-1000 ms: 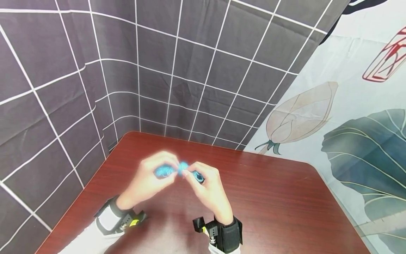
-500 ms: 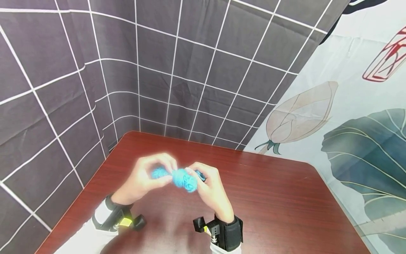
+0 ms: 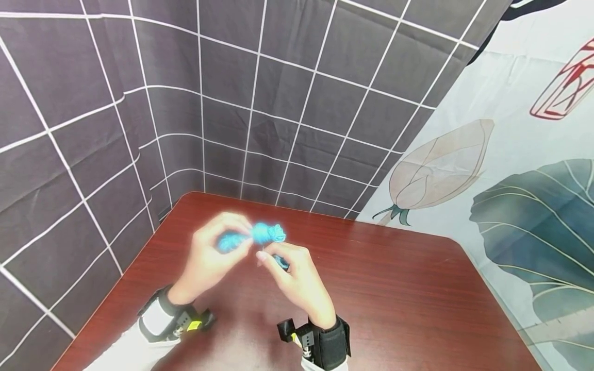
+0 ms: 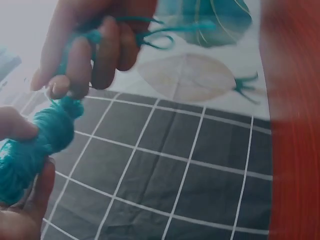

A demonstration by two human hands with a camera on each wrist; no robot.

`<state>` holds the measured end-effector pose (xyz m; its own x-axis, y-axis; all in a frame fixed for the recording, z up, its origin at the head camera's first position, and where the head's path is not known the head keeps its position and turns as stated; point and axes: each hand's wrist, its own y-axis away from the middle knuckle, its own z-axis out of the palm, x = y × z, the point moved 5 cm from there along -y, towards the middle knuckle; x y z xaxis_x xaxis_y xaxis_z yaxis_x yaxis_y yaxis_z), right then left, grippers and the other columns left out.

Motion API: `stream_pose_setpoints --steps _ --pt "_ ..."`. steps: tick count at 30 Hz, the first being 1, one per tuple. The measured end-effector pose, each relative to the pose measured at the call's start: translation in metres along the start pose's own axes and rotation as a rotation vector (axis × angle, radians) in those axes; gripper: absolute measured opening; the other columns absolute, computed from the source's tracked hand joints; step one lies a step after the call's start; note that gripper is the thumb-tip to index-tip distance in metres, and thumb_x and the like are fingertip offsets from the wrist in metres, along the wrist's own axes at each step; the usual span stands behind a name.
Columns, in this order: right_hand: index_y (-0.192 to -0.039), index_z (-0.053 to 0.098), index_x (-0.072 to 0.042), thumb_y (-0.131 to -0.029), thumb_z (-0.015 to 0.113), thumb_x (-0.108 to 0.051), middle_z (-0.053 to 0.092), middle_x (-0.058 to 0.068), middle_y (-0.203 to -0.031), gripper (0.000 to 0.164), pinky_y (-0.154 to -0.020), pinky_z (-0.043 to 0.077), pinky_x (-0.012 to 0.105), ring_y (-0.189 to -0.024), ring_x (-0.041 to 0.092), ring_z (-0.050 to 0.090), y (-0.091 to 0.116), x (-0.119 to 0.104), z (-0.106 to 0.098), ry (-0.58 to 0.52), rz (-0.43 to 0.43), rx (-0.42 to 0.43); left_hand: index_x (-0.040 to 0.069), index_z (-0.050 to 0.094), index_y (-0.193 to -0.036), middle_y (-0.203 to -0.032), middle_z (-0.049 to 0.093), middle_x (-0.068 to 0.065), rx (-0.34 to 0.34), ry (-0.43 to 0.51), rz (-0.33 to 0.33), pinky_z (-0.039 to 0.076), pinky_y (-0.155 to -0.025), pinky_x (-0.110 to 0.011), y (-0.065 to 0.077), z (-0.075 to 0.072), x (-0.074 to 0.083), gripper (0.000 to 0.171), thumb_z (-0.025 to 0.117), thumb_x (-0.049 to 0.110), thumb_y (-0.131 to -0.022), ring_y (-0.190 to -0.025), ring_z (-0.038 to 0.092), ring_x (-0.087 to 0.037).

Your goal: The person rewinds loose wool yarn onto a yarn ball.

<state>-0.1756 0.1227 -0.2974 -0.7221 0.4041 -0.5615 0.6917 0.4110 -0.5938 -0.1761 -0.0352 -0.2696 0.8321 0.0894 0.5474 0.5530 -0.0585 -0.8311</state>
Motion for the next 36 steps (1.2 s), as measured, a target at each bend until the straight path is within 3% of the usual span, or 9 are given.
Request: stream_pose_setpoints --steps 3,7,12,17,22,27,32,36 --pt "-0.077 0.065 -0.017 -0.089 0.060 -0.020 0.062 -0.006 -0.070 0.014 -0.056 0.046 0.023 -0.064 0.005 0.051 -0.001 -0.001 -0.003 0.050 0.012 0.015 0.002 0.063 -0.079 -0.086 0.064 -0.011 -0.059 -0.098 0.011 0.052 -0.068 -0.033 0.001 0.003 0.000 0.018 0.071 -0.008 -0.066 -0.083 0.058 -0.017" --pt "-0.076 0.065 -0.014 -0.085 0.064 -0.017 0.059 -0.003 -0.065 0.010 -0.053 0.043 0.023 -0.060 0.007 0.049 -0.002 -0.008 -0.009 0.073 0.044 0.035 0.005 0.063 -0.079 -0.086 0.064 -0.008 -0.193 -0.114 -0.003 0.053 -0.067 -0.033 0.003 0.009 -0.003 0.018 0.069 -0.007 -0.067 -0.082 0.057 -0.014" --pt "-0.076 0.064 -0.007 -0.080 0.068 -0.005 0.057 0.004 -0.060 0.006 -0.048 0.043 0.023 -0.054 0.010 0.048 -0.004 -0.021 -0.020 0.018 0.082 0.079 0.007 0.062 -0.080 -0.085 0.063 -0.005 -0.360 0.026 -0.035 0.053 -0.069 -0.032 0.007 0.016 -0.004 0.019 0.068 -0.008 -0.068 -0.082 0.057 -0.013" --pt "-0.076 0.064 -0.006 -0.080 0.067 -0.002 0.055 0.004 -0.056 0.006 -0.046 0.042 0.022 -0.051 0.011 0.047 -0.004 -0.021 -0.026 -0.011 0.128 0.116 0.005 0.062 -0.082 -0.087 0.064 -0.008 -0.416 0.194 -0.053 0.054 -0.071 -0.032 0.007 0.015 -0.003 0.020 0.070 -0.007 -0.070 -0.086 0.058 -0.015" --pt "-0.078 0.063 -0.004 -0.085 0.061 -0.001 0.051 0.003 -0.057 0.008 -0.048 0.040 0.023 -0.053 0.012 0.046 -0.003 -0.016 -0.024 -0.039 0.154 0.117 0.000 0.061 -0.083 -0.087 0.062 -0.014 -0.342 0.344 -0.058 0.054 -0.070 -0.031 0.003 0.008 -0.002 0.020 0.068 -0.013 -0.070 -0.085 0.058 -0.023" --pt "-0.079 0.061 -0.001 -0.086 0.055 0.007 0.050 0.007 -0.059 0.012 -0.047 0.038 0.023 -0.053 0.012 0.044 -0.004 -0.008 -0.017 -0.107 0.114 0.070 -0.006 0.059 -0.083 -0.088 0.060 -0.018 -0.187 0.431 -0.118 0.053 -0.071 -0.025 0.001 0.000 -0.006 0.018 0.065 -0.018 -0.071 -0.085 0.056 -0.028" --pt "-0.081 0.064 -0.006 -0.088 0.058 -0.004 0.047 0.003 -0.054 0.010 -0.044 0.038 0.022 -0.047 0.009 0.040 -0.001 0.003 -0.004 -0.084 0.063 0.017 -0.009 0.059 -0.085 -0.089 0.059 -0.022 -0.023 0.320 -0.146 0.052 -0.073 -0.019 0.000 -0.006 -0.009 0.018 0.065 -0.018 -0.070 -0.087 0.056 -0.028" --pt "-0.079 0.066 -0.013 -0.090 0.058 -0.015 0.050 -0.002 -0.057 0.013 -0.048 0.041 0.023 -0.052 0.007 0.044 0.000 0.005 0.001 -0.034 0.042 0.007 -0.008 0.061 -0.085 -0.089 0.061 -0.021 0.000 0.163 -0.103 0.052 -0.073 -0.021 -0.001 -0.005 -0.005 0.020 0.068 -0.017 -0.068 -0.087 0.056 -0.026"
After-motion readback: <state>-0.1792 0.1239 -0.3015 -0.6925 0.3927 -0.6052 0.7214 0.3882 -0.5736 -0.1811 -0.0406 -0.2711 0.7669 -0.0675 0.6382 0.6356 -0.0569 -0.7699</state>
